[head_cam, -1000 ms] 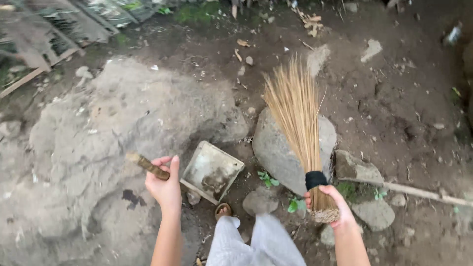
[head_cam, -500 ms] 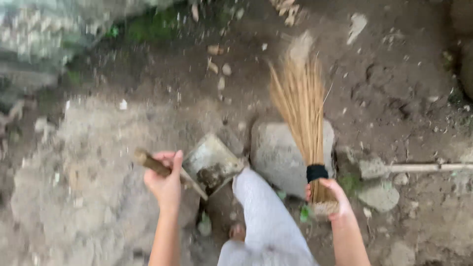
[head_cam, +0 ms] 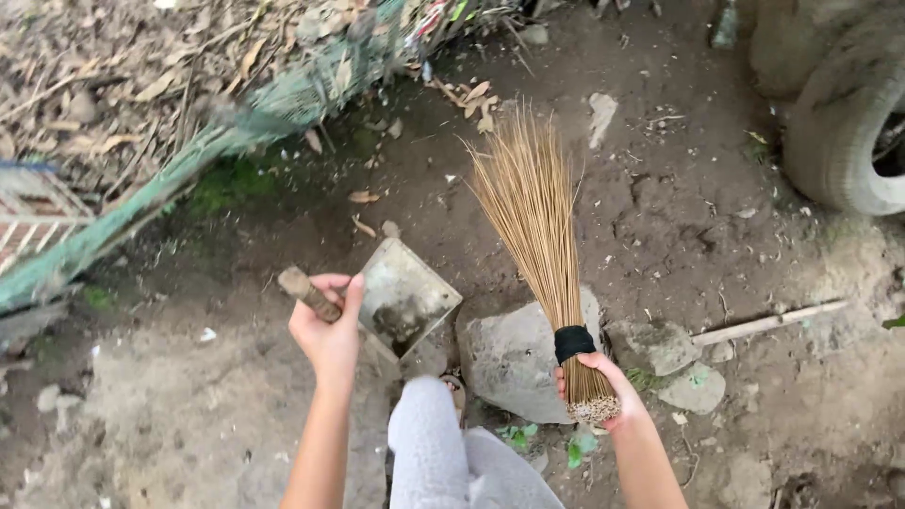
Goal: The person sweeps dirt and debris from the outdoor ground into a handheld dustpan using a small broom.
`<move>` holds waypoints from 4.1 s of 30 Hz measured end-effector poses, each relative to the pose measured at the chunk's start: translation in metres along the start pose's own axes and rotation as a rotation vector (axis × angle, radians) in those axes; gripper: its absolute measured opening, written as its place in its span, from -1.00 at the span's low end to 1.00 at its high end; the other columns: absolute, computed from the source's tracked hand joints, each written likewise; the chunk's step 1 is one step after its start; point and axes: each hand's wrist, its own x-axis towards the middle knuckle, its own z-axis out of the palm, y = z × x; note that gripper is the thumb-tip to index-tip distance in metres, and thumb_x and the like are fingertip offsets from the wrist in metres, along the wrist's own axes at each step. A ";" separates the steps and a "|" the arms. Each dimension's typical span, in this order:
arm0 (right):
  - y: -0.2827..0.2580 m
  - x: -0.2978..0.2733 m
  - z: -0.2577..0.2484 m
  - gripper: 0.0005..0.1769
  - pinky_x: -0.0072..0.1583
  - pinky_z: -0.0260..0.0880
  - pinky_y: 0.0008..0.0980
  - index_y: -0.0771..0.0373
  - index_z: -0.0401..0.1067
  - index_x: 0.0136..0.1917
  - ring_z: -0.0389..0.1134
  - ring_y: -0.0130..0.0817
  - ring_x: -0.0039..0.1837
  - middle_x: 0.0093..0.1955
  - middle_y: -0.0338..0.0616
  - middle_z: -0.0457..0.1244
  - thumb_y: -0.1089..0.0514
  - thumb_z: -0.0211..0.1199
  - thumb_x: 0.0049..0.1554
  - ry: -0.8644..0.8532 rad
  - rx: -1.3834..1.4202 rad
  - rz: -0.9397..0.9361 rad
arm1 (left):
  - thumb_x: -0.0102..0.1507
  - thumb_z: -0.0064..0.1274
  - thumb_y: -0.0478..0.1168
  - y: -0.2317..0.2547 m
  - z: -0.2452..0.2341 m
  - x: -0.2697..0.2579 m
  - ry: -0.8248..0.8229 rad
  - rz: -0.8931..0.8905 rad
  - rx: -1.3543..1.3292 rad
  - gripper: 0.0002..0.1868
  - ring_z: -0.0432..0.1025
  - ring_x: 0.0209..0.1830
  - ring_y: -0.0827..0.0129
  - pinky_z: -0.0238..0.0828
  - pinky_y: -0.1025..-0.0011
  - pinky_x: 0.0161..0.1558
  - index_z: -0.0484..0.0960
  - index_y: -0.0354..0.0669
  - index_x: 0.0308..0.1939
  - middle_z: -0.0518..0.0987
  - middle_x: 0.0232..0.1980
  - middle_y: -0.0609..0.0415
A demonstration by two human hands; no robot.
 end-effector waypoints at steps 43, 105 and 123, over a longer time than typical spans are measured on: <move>-0.370 0.206 0.086 -0.42 -0.22 0.49 -0.04 0.20 0.19 0.33 0.43 -0.01 -0.23 -0.20 0.14 0.32 0.18 0.21 0.04 0.381 0.344 -0.229 | 0.23 0.32 -0.32 -0.028 0.486 0.257 -0.797 -0.099 0.274 -0.86 0.16 -0.57 0.70 0.08 0.62 -0.49 0.62 -0.21 -0.28 0.35 -0.56 0.32; -1.049 0.284 -0.287 -0.08 -0.08 0.49 -0.24 0.15 0.30 0.42 0.42 -0.28 -0.08 0.05 -0.07 0.40 0.06 0.43 -0.22 0.082 -0.484 0.341 | 0.27 0.29 -0.28 0.024 1.041 0.225 -0.256 -0.311 0.539 -0.84 0.11 -0.49 0.60 0.05 0.55 -0.41 0.60 -0.23 -0.29 0.28 -0.50 0.28; -1.000 0.474 -0.165 0.16 0.23 0.35 -0.25 0.16 -0.03 0.55 0.34 -0.21 0.21 0.19 0.02 0.30 0.13 0.41 -0.26 -0.140 -1.090 0.239 | 0.25 0.31 -0.34 0.027 1.072 0.151 0.058 -0.257 0.434 -0.83 0.23 -0.49 0.63 0.18 0.60 -0.41 0.57 -0.22 -0.28 0.41 -0.50 0.23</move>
